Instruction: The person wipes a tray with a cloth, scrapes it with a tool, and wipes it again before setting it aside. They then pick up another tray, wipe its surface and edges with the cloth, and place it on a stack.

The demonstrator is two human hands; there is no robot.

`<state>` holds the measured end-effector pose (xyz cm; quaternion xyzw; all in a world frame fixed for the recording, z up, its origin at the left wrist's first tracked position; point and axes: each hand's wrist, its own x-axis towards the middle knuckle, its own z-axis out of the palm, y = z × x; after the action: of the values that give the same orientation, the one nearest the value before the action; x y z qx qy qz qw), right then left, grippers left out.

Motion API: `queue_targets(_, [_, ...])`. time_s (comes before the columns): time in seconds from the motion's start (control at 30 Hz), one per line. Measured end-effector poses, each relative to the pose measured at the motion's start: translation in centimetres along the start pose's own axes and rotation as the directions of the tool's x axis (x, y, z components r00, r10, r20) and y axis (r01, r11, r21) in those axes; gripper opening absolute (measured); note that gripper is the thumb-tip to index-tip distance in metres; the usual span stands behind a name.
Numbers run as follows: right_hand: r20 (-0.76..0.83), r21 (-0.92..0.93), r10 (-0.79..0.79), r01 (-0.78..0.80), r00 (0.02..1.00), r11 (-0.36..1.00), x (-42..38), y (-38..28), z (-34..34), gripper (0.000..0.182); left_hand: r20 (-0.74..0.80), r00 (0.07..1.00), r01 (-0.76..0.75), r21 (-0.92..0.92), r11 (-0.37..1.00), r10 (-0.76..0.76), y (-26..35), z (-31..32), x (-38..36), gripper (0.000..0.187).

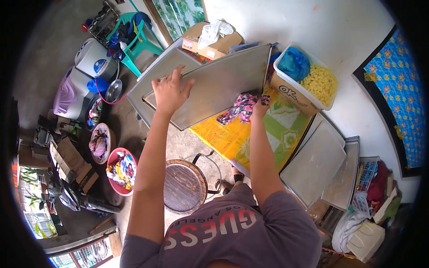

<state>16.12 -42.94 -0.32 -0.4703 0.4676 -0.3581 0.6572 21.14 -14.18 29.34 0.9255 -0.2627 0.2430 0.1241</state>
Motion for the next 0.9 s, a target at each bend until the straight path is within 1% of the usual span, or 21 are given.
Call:
queue_targets(0.07, [0.137, -0.017, 0.003, -0.001, 0.991, 1.000, 2.2, -0.8, 0.1, 0.053, 0.027, 0.999, -0.032, -0.001, 0.999, 0.032, 0.0, -0.3, -0.1, 0.038])
queue_targets(0.1, [0.142, -0.065, 0.046, -0.037, 0.989, 0.997, 3.3, -1.5, 0.4, 0.050, 0.041, 0.998, -0.046, 0.001, 0.999, 0.046, 0.0, -0.5, -0.2, 0.039])
queue_targets(0.17, [0.152, -0.163, 0.135, -0.110, 0.979, 0.980, 4.2, -3.4, 1.6, 0.044, 0.071, 0.997, -0.023, -0.058, 0.998, 0.027, 0.0, -0.9, -0.2, 0.040])
queue_targets(0.23, [0.098, -0.108, -0.061, 0.071, 0.993, 0.992, 3.2, -5.5, 2.2, 0.042, 0.088, 0.996, -0.005, -0.099, 0.995, 0.013, 0.2, -1.1, -0.5, 0.040])
queue_targets(0.27, [0.069, -0.081, -0.159, 0.165, 0.985, 0.983, 2.5, -6.5, 2.8, 0.041, 0.086, 0.996, 0.000, -0.113, 0.994, 0.010, 0.2, -1.1, -0.5, 0.040])
queue_targets(0.3, [0.064, -0.053, -0.264, 0.267, 0.962, 0.962, 3.1, -6.7, 3.4, 0.039, 0.082, 0.997, 0.006, -0.127, 0.992, 0.004, 0.3, -1.2, -0.6, 0.039])
queue_targets(0.37, [0.045, 0.005, -0.461, 0.461, 0.886, 0.887, 4.4, -6.9, 4.1, 0.037, 0.089, 0.996, 0.008, -0.143, 0.990, 0.005, 0.3, -1.4, -0.7, 0.039])
queue_targets(0.4, [0.085, -0.006, -0.479, 0.481, 0.874, 0.877, 3.2, -8.4, 4.4, 0.038, 0.092, 0.996, 0.007, -0.152, 0.988, 0.007, 0.4, -1.5, -0.7, 0.039])
queue_targets(0.47, [0.160, -0.024, -0.512, 0.522, 0.844, 0.853, -0.5, -14.9, 4.3, 0.041, 0.104, 0.995, 0.011, -0.161, 0.987, 0.006, 0.3, -1.6, -0.8, 0.039])
queue_targets(0.53, [0.175, -0.063, -0.522, 0.538, 0.835, 0.840, -1.2, -17.7, 4.6, 0.040, 0.115, 0.993, 0.015, -0.169, 0.986, 0.005, 0.3, -1.7, -0.8, 0.039])
queue_targets(0.57, [0.180, -0.083, -0.528, 0.547, 0.830, 0.833, -1.2, -18.6, 5.0, 0.039, 0.121, 0.993, 0.019, -0.172, 0.985, 0.002, 0.3, -1.7, -0.9, 0.039])
queue_targets(0.6, [0.119, -0.161, -0.639, 0.650, 0.760, 0.742, -1.0, -19.2, 5.6, 0.037, 0.126, 0.992, 0.022, -0.177, 0.984, 0.001, 0.3, -1.8, -0.9, 0.039])
queue_targets(0.7, [0.152, -0.216, -0.721, 0.735, 0.676, 0.643, -2.0, -21.1, 5.5, 0.037, 0.183, 0.983, 0.050, -0.165, 0.985, -0.019, 0.5, -2.2, -0.8, 0.041])
queue_targets(0.73, [0.118, -0.255, -0.732, 0.733, 0.671, 0.631, -3.0, -21.8, 5.7, 0.035, 0.198, 0.980, 0.056, -0.160, 0.986, -0.024, 0.6, -2.4, -0.7, 0.041])
queue_targets(0.83, [0.149, -0.306, -0.740, 0.742, 0.656, 0.596, -4.0, -22.7, 5.5, 0.034, 0.244, 0.969, 0.077, -0.148, 0.986, -0.039, 0.8, -2.9, -0.6, 0.042])
queue_targets(0.9, [0.172, -0.295, -0.779, 0.786, 0.602, 0.543, -5.1, -22.7, 5.4, 0.033, 0.271, 0.961, 0.095, -0.143, 0.985, -0.053, 0.9, -3.3, -0.4, 0.043])
